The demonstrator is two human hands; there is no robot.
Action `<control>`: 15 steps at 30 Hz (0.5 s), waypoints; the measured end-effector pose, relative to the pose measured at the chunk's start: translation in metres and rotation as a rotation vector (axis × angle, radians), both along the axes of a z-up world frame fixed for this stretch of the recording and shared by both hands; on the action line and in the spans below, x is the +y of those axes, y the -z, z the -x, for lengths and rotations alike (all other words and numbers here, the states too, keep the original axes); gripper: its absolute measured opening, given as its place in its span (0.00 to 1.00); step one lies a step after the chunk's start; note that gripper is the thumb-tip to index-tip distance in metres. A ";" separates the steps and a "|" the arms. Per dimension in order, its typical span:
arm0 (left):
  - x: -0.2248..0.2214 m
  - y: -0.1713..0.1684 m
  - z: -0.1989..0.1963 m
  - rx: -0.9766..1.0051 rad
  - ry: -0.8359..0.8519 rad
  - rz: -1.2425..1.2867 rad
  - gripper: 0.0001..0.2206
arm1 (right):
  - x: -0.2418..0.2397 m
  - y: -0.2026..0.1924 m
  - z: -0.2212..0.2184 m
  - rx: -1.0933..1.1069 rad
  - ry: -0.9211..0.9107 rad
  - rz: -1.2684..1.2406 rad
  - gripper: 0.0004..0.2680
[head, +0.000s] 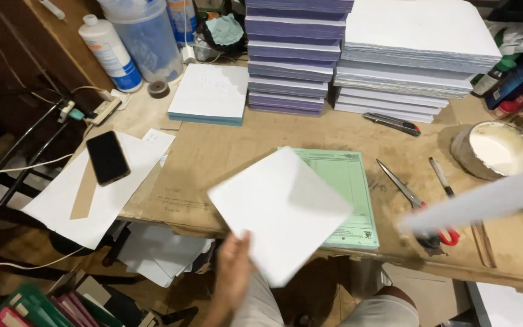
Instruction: Manually assembling a notebook by stacking paper, applying adhesive with a brush, and trimming with scissors.
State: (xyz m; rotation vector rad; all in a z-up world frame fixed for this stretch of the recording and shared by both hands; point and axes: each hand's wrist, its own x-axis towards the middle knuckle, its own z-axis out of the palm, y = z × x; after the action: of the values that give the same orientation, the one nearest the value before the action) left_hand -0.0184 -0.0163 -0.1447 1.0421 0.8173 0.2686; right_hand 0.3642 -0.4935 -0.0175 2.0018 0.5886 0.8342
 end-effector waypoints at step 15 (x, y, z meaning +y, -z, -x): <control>-0.076 0.021 0.000 -0.127 0.309 0.336 0.13 | 0.333 0.050 0.221 0.904 -0.933 -0.338 0.15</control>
State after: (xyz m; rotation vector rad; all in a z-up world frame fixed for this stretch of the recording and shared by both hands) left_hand -0.0187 -0.0922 -0.1661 0.8103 0.5529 -0.0653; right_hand 0.1432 -0.1602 -0.0677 2.3546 2.1179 0.4803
